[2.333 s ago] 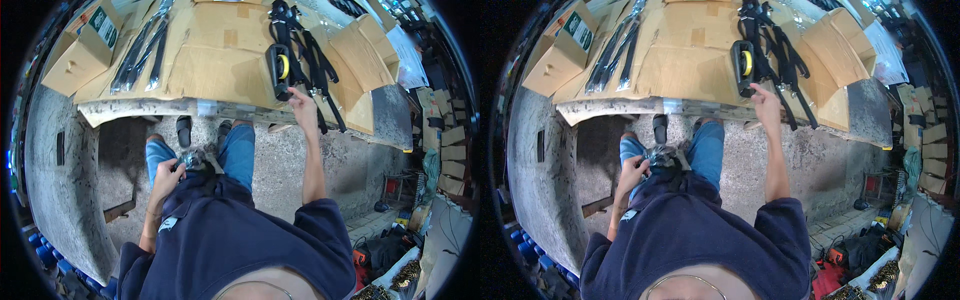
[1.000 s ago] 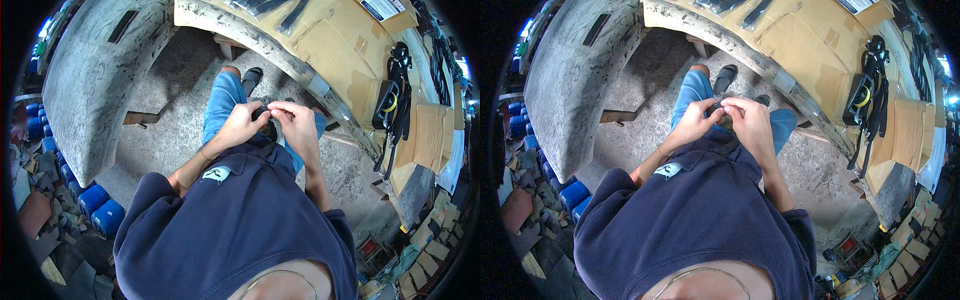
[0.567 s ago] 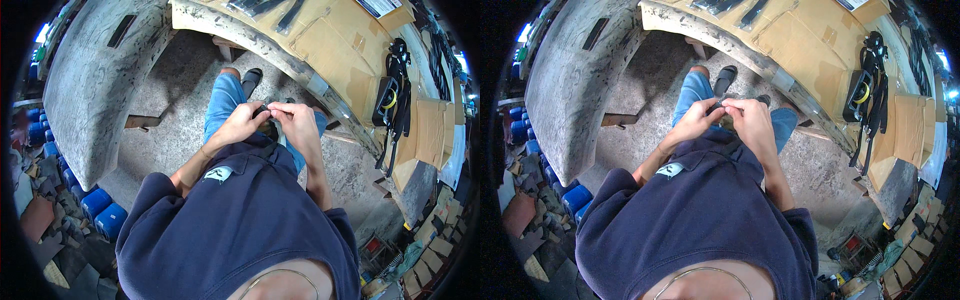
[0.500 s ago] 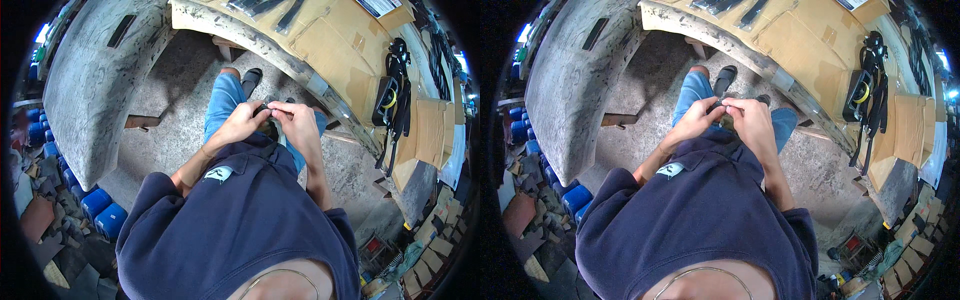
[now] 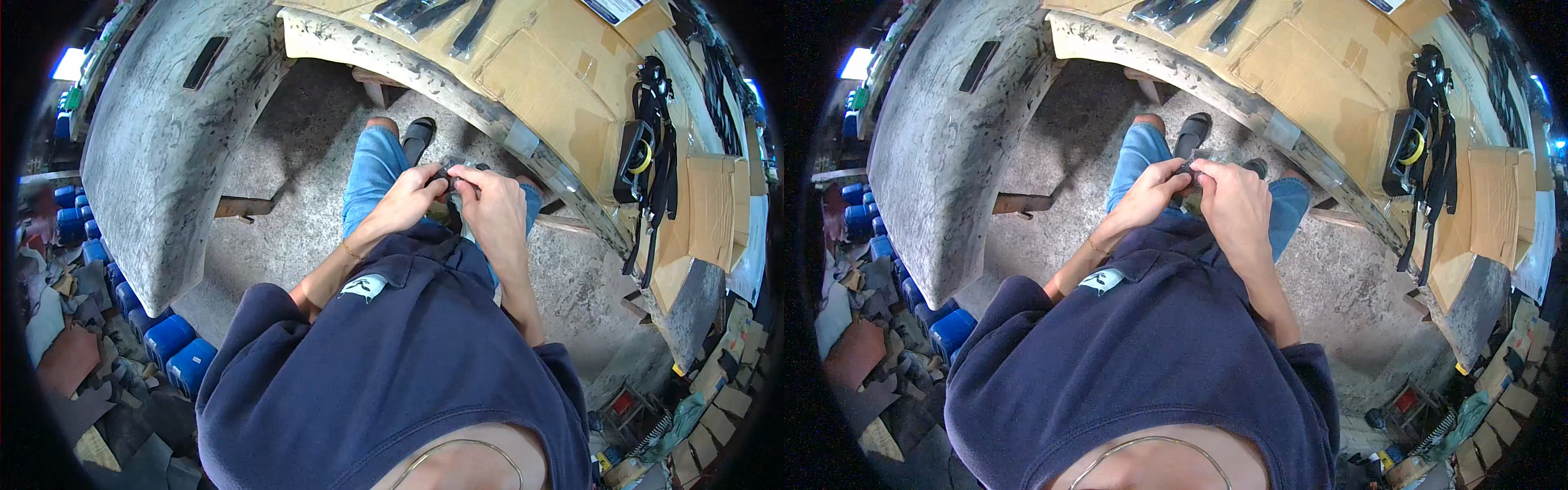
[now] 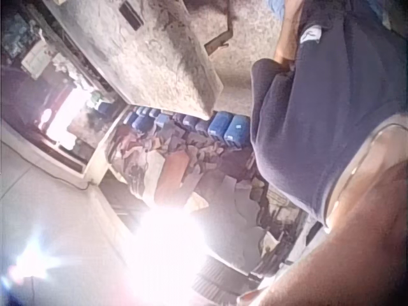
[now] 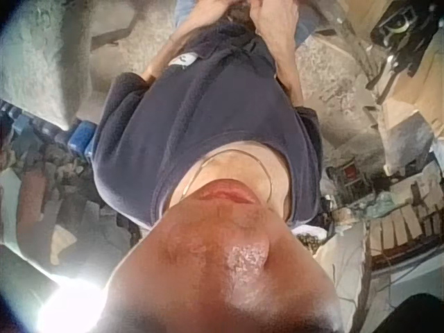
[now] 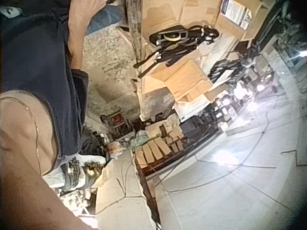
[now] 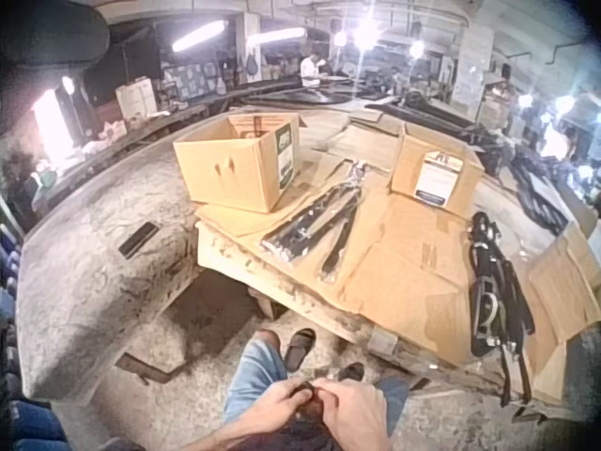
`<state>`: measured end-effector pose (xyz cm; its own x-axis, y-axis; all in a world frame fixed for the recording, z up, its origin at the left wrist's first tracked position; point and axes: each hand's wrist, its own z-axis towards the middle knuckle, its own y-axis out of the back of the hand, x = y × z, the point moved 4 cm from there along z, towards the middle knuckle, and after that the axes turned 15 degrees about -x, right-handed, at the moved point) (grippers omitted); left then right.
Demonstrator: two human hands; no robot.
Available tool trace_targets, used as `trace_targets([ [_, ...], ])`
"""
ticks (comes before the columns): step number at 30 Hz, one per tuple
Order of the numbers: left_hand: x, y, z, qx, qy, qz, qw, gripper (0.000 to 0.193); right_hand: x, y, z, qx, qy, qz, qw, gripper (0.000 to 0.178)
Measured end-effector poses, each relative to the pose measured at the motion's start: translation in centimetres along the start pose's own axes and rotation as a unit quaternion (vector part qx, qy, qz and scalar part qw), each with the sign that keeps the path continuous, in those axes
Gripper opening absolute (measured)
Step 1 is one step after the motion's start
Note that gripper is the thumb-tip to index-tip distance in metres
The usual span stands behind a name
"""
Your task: Assembling adjustable plastic buckles onto black nylon straps and packing them into plastic bags.
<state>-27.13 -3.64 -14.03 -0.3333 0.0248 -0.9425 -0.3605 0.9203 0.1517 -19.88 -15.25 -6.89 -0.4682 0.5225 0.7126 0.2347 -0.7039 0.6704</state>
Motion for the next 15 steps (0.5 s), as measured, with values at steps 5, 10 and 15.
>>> trace_targets([
  [5, -0.7, -0.6, 0.7, -0.059, 0.003, -0.092, 0.994, 0.02, 0.6, 0.4, -0.3, 0.017, 0.063, -0.171, 0.983, 0.031],
  [10, -2.0, -0.2, 0.8, -0.101, 0.018, -0.18, 0.978, 0.015, -0.2, -0.4, -1.0, 0.072, 0.059, -0.15, 0.984, 0.045],
  [15, -3.8, 0.7, 0.0, -0.14, -0.002, -0.115, 0.983, 0.018, -1.5, 0.1, -0.9, 0.198, -0.194, 0.332, 0.902, 0.057],
])
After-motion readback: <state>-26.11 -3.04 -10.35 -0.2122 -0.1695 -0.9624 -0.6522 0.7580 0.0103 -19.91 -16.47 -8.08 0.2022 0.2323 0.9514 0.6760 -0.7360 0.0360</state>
